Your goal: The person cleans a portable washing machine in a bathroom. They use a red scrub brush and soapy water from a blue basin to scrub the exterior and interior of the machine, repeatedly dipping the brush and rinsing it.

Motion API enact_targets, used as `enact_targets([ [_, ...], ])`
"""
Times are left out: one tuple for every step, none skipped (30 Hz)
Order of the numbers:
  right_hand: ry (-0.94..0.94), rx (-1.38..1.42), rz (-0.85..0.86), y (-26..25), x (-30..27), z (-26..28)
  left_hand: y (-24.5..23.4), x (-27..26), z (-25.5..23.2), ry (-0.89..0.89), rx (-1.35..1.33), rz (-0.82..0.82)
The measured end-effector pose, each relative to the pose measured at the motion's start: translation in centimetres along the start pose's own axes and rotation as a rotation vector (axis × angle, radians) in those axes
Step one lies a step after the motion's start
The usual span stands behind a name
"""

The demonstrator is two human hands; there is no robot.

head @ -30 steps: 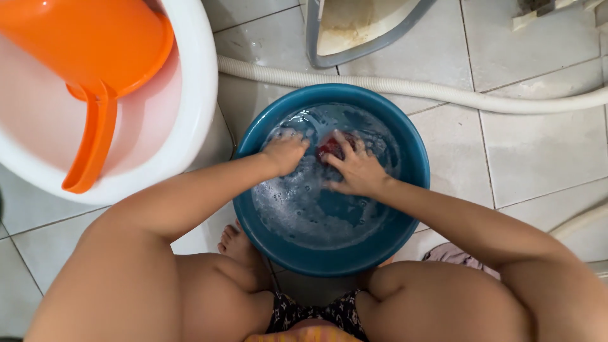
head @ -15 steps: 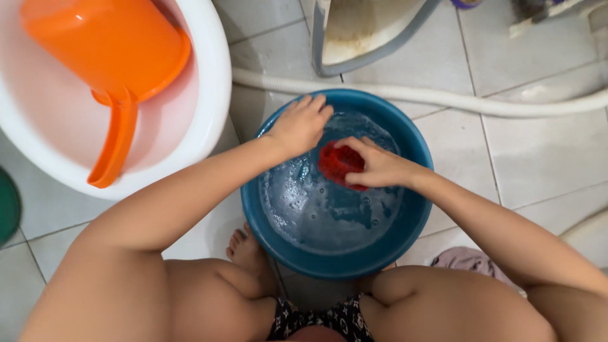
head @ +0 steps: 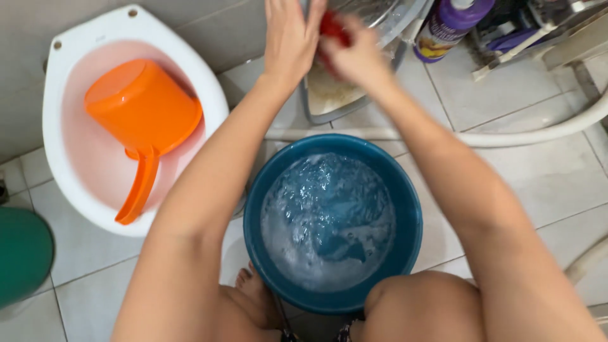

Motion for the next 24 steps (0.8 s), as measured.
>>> enact_targets([
  [0.132,0.134,0.036,1.9,0.0,-0.7,0.2,0.1,0.6,-0.105,-0.068,-0.036],
  [0.132,-0.13,0.073,1.5,-0.3,-1.3,0.2,0.2,1.3,-0.211,-0.137,-0.069],
  [0.142,-0.399,0.12,0.9,-1.3,-2.0,0.1,-0.2,1.4,-0.178,-0.109,-0.077],
  [0.152,-0.667,0.168,0.3,-1.7,-2.5,-0.4,-0.6,1.7,-0.144,-0.081,-0.085],
  [0.043,-0.92,0.057,-0.8,-1.3,-2.2,-0.8,-0.5,1.9,-0.105,-0.043,-0.092],
  [-0.069,-1.169,-0.06,-2.3,-1.1,-1.6,-0.3,-0.3,1.7,-0.084,-0.014,-0.098],
  [-0.189,-1.413,-0.177,-2.9,-1.1,-0.6,0.3,-0.2,1.3,-0.07,0.018,-0.107],
  [-0.08,-1.338,-0.038,-2.8,-0.8,-0.4,0.6,-0.2,1.1,-0.055,0.05,-0.116],
  [0.03,-1.263,0.092,-2.7,-0.3,0.0,0.9,-0.2,1.1,-0.06,0.06,-0.123],
  [0.138,-1.182,0.219,-2.6,0.1,0.5,1.0,-0.2,1.0,-0.066,0.071,-0.131],
  [0.432,-0.537,0.339,-1.8,-0.1,0.6,1.1,-0.2,1.0,-0.071,0.083,-0.138],
  [0.675,0.133,0.428,-0.6,-0.7,1.0,1.2,-0.2,0.8,-0.063,0.088,-0.149],
  [0.674,0.123,0.419,-0.5,-0.7,1.3,1.1,-0.3,0.8,-0.057,0.098,-0.164],
  [0.673,0.114,0.41,-0.5,-0.8,1.2,0.9,-0.3,0.8,-0.05,0.109,-0.178],
  [0.674,0.106,0.403,-0.5,-1.0,0.6,0.9,-0.3,0.9,-0.056,0.108,-0.156],
  [0.411,-0.469,0.321,-1.7,-0.5,0.1,0.9,-0.4,1.0,-0.062,0.106,-0.133],
  [0.115,-1.022,0.212,-2.9,-0.3,0.0,0.8,-0.5,1.2,-0.066,0.102,-0.108],
  [-0.017,-1.24,0.09,-3.9,-0.7,-0.5,0.6,-0.7,1.2,-0.053,0.103,-0.118],
  [-0.158,-1.453,-0.043,-4.4,-0.7,-0.6,0.4,-0.8,1.1,-0.038,0.101,-0.132],
  [-0.074,-1.346,0.022,-4.2,-0.6,-1.3,0.2,-0.7,1.1,-0.023,0.1,-0.146],
  [0.012,-1.238,0.087,-3.8,-1.1,-1.8,0.3,-0.8,1.1,-0.028,0.099,-0.152],
  [0.096,-1.129,0.15,-3.0,-1.3,-2.0,0.3,-1.0,1.0,-0.032,0.099,-0.158],
  [0.12,-0.741,0.212,-1.3,-1.3,-1.8,0.4,-1.2,1.0,-0.037,0.098,-0.162],
  [0.14,-0.351,0.265,0.3,-1.3,-1.4,0.6,-1.2,1.0,-0.051,0.092,-0.163],
])
Point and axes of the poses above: each hand's wrist, its own x-axis towards the middle knuckle, its own y-axis out of the palm, z = x × y, the point moved 4 cm from there along x, towards the middle knuckle, and after that the axes turned 3 degrees about y, right-handed, at the moved point
